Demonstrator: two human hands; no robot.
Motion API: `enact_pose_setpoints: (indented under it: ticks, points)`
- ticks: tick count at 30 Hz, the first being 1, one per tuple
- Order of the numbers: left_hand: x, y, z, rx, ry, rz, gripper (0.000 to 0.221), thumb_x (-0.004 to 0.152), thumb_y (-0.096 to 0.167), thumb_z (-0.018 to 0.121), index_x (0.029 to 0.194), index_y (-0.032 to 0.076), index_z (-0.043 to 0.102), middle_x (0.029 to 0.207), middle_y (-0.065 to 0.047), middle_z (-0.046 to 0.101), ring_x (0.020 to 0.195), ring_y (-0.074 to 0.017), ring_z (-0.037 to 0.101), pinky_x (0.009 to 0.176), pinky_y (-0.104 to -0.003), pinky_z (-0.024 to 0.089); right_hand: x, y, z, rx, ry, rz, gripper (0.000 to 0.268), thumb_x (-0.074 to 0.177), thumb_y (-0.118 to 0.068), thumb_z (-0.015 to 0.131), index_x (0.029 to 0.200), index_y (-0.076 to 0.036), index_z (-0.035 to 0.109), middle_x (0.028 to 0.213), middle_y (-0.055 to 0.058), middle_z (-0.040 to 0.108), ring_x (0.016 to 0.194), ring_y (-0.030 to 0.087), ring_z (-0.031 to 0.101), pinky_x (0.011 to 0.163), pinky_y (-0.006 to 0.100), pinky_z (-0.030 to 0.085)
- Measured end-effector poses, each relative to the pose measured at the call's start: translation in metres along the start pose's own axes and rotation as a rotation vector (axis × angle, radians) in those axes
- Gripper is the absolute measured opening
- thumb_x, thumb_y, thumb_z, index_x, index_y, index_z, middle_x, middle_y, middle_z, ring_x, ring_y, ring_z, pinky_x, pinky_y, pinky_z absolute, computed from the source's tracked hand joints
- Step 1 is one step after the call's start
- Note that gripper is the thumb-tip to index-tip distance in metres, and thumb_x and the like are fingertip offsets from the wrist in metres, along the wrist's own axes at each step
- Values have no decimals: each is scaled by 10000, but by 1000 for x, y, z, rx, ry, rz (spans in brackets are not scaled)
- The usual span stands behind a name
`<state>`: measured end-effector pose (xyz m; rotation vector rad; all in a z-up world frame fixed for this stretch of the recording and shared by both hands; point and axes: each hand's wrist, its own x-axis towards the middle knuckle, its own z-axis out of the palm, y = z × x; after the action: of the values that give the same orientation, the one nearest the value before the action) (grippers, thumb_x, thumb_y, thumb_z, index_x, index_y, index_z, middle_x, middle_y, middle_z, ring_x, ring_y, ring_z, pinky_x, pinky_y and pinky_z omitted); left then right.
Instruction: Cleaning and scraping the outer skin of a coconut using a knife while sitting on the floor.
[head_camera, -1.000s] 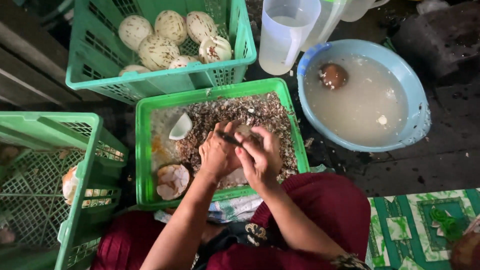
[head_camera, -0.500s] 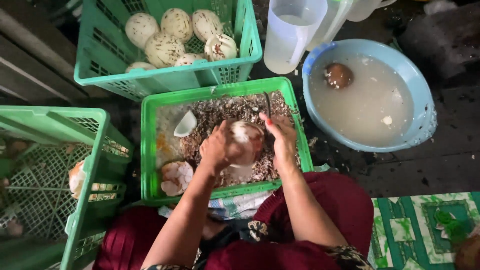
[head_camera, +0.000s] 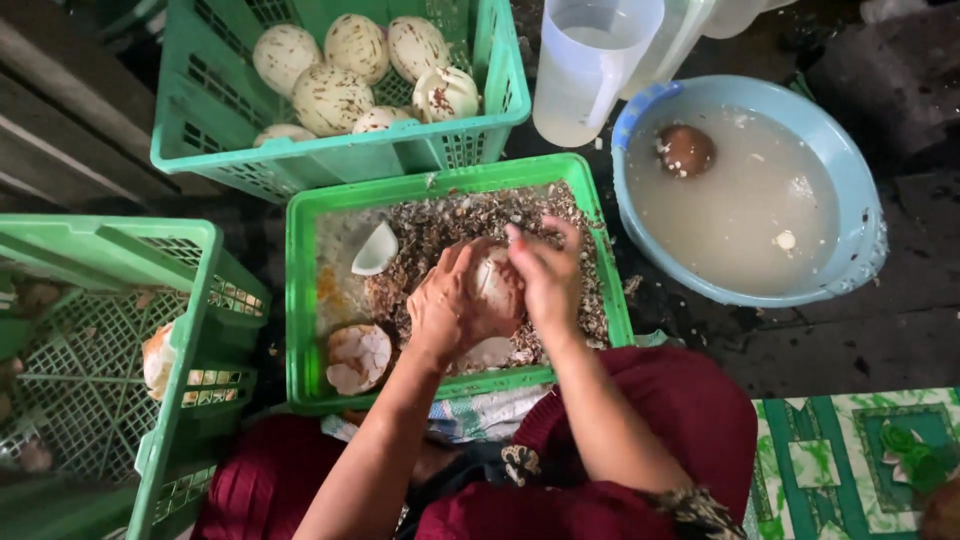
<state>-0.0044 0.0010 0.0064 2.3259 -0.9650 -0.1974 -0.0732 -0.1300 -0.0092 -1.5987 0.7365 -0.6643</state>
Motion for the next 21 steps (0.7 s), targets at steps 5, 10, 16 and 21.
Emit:
enact_pose_setpoints:
  ticks: [5, 10, 16, 21]
  points:
    - [-2, 17, -11, -43, 14, -1, 661, 729, 372, 600, 1381, 290, 535, 1176, -97, 604, 932, -440, 692, 760, -550, 601, -29, 5, 4, -359, 40, -516, 171, 941, -343, 656, 1027, -236, 758, 1354, 107, 506, 1203, 332, 553, 990, 400, 472]
    - [-5, 26, -22, -28, 54, 36, 745, 680, 469, 652, 1401, 344, 509, 1211, -25, 593, 941, -386, 696, 776, -521, 601, -9, 8, 6, -132, 69, -249, 365, 962, -476, 603, 990, -157, 779, 1402, 134, 465, 1267, 359, 466, 1075, 395, 385]
    - [-7, 18, -10, 39, -10, -12, 792, 640, 435, 672, 1402, 270, 533, 1103, -69, 612, 943, -373, 694, 744, -497, 617, -30, 5, 1, -541, 21, -593, 244, 926, -381, 665, 1149, -341, 757, 1349, 59, 495, 1194, 319, 562, 965, 423, 479]
    - [-5, 19, -2, -30, 103, 89, 673, 746, 476, 590, 1381, 262, 537, 1134, -74, 581, 959, -390, 684, 757, -510, 610, 6, 6, -4, -201, 14, -185, 219, 857, -375, 740, 941, -173, 757, 1406, 75, 505, 1208, 352, 578, 1006, 433, 460]
